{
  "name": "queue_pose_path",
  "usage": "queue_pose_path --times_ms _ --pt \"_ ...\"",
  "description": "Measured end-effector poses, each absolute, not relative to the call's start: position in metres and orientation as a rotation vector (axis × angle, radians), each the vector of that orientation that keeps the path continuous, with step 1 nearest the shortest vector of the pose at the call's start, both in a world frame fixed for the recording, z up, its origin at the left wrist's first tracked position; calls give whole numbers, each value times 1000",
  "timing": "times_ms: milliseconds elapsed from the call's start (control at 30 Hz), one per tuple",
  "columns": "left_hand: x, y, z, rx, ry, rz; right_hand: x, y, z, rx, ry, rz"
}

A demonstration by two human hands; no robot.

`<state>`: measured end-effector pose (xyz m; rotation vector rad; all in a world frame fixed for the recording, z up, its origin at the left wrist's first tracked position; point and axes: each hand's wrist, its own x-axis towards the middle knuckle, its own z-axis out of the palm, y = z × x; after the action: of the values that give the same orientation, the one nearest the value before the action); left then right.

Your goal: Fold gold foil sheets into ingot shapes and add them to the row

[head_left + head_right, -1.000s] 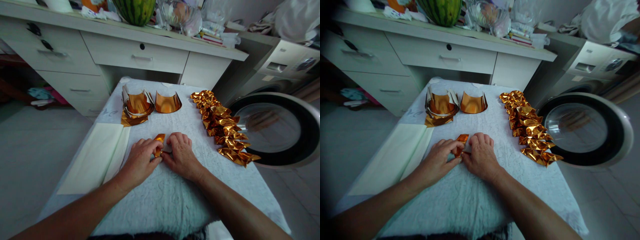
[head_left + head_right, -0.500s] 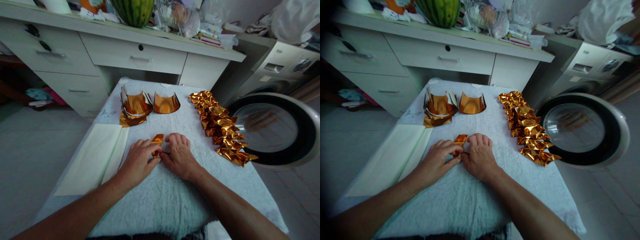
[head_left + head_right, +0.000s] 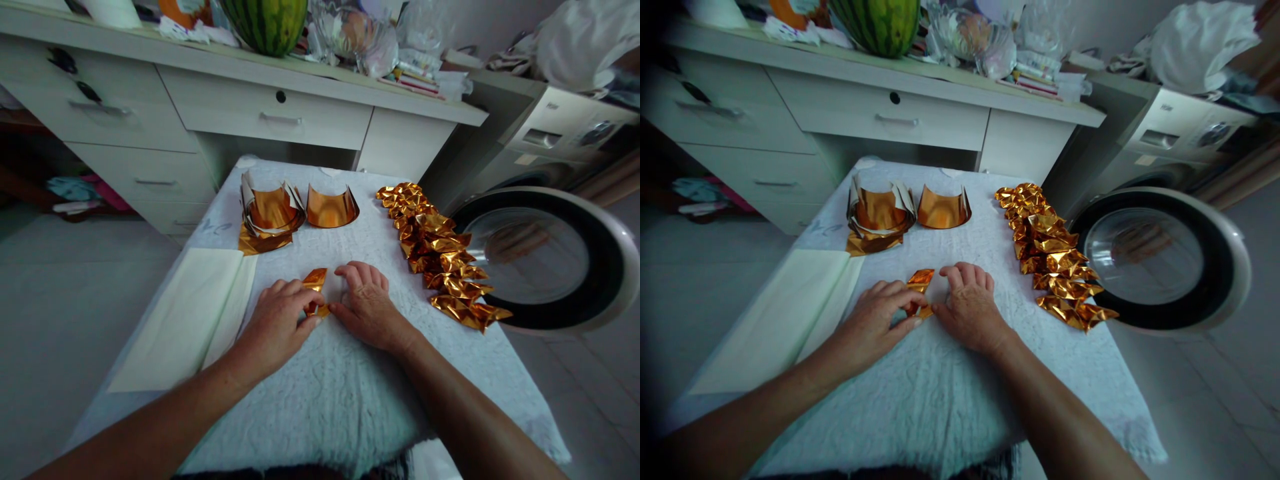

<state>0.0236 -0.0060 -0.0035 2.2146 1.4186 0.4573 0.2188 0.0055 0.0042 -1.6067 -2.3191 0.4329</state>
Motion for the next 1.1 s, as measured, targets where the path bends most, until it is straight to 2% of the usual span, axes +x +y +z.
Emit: queue_pose_path --times_ms 267,600,833,1100 --pt "25 -7 -2 2231 1422 459 235 16 10 -1626 -2301 466" --pt "25 -10 -1 2337 1317 465 221 23 1 -1200 -2316 625" --pt "20 -8 3 2349 1243 505 224 24 6 -1174 -2274 647" --pt "13 -5 -2 2395 1331 565 222 26 -3 -1346 -2264 541"
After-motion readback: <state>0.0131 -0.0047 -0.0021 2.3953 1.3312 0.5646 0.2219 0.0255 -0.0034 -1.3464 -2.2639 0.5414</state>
